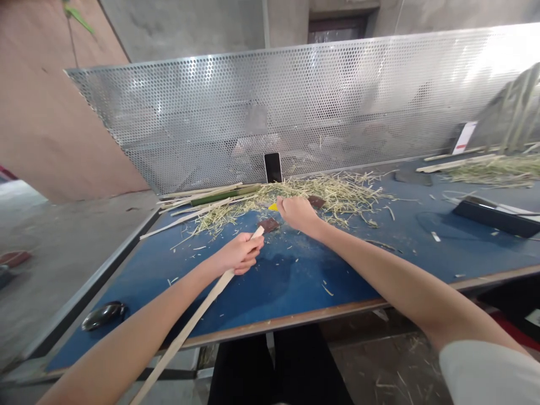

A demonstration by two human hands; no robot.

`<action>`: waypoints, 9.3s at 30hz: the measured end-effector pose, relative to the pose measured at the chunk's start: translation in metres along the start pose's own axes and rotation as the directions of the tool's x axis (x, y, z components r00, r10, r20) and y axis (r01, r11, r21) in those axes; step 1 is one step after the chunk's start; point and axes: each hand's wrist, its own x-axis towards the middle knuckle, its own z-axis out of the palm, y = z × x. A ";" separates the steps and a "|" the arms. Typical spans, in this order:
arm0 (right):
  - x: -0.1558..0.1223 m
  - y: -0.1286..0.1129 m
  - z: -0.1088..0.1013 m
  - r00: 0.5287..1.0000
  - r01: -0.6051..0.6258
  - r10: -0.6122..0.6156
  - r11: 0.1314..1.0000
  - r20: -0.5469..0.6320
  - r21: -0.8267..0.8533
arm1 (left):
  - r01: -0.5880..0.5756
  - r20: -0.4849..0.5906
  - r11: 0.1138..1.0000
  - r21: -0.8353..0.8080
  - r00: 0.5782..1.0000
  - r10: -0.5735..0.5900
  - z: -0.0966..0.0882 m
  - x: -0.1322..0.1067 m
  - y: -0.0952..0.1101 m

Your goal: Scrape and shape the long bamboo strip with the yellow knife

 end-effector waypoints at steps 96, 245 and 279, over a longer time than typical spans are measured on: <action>-0.024 0.008 0.033 0.993 0.112 -0.114 0.977 0.000 0.180 | 0.141 0.194 0.884 -0.447 0.979 -0.058 -0.034 -0.013 -0.015; -0.050 -0.002 0.024 0.929 0.358 -0.349 0.761 -0.122 0.541 | -0.012 0.166 0.805 -0.593 0.976 0.138 -0.016 -0.014 -0.025; -0.048 -0.003 0.026 0.862 0.492 -0.382 0.788 -0.332 0.370 | 0.294 0.393 0.647 -0.703 0.920 0.009 -0.034 -0.017 -0.016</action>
